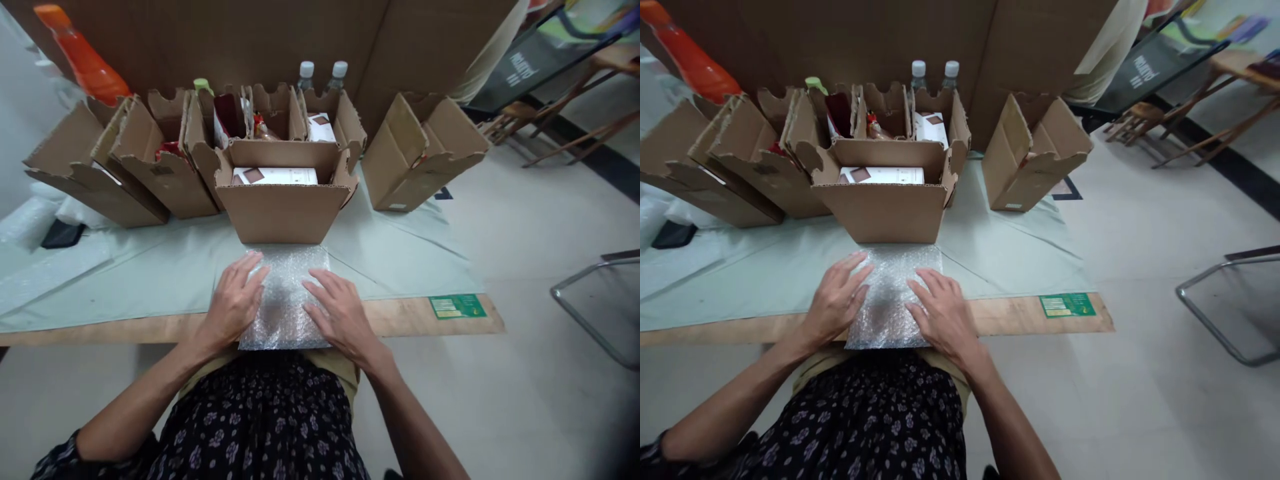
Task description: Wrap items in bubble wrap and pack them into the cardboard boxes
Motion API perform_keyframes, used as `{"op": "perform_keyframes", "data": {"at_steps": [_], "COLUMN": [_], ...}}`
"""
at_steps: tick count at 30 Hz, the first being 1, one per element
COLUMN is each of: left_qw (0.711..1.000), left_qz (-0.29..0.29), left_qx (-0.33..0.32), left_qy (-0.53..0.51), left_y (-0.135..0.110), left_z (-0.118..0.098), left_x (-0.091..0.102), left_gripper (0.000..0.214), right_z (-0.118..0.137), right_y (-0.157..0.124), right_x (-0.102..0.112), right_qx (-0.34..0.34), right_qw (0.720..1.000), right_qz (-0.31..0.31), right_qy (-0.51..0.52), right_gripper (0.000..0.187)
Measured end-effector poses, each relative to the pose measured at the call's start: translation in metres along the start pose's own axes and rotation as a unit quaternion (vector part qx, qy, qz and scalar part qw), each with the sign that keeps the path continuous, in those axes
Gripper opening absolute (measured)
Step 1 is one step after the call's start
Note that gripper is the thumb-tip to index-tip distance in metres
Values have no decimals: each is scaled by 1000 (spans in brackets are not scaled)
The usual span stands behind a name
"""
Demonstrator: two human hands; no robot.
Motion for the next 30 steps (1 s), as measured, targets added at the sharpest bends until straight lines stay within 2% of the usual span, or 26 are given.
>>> {"op": "perform_keyframes", "data": {"at_steps": [2,4,7,10,13,16,19,21,23,25,27,28,30], "left_qw": [997,989,980,979,982,982,971,968,966,961,954,953,955], "left_qz": [67,137,188,200,184,185,234,251,255,261,274,277,268], "left_qx": [-8,-3,2,6,8,-7,-14,-16,-37,-72,-100,-107,-112], "left_qy": [25,54,65,47,38,38,37,22,-13,-50,-65,-62,-53], "left_y": [1,2,0,-3,-4,-4,-6,-12,-24,-41,-58,-65,-73], "left_z": [-4,0,13,18,12,4,4,8,10,9,7,7,7], "left_x": [-27,-53,-69,-64,-55,-54,-55,-46,-29,-10,2,4,5], "left_gripper": [49,63,77,78,74,69,66,67,73,87,96,96,88], "right_z": [-5,-12,-28,-40,-38,-28,-27,-33,-37,-33,-22,-17,-9], "right_y": [24,33,15,-15,-22,-5,0,-19,-50,-79,-97,-100,-95], "right_x": [-26,-50,-60,-45,-31,-36,-42,-32,-12,4,7,4,-4], "right_qx": [5,1,-35,-88,-115,-71,-15,-22,-34,-22,-2,3,6], "right_qw": [999,996,991,984,979,986,993,995,997,999,999,999,999], "right_qz": [31,61,68,50,20,22,63,61,34,21,39,49,45], "right_qy": [-33,-63,-107,-145,-167,-147,-100,-76,-56,-37,-26,-24,-18], "right_gripper": [42,48,56,54,50,49,45,44,52,66,72,67,45]}}
Point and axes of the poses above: each hand's wrist, its own y-axis towards the middle knuckle, its own x-axis out of the back of the hand, z = x × y, the point moved 5 cm from there along y, towards the middle knuckle, and after that the axes turned 11 degrees about x, right-handed, at the moved point
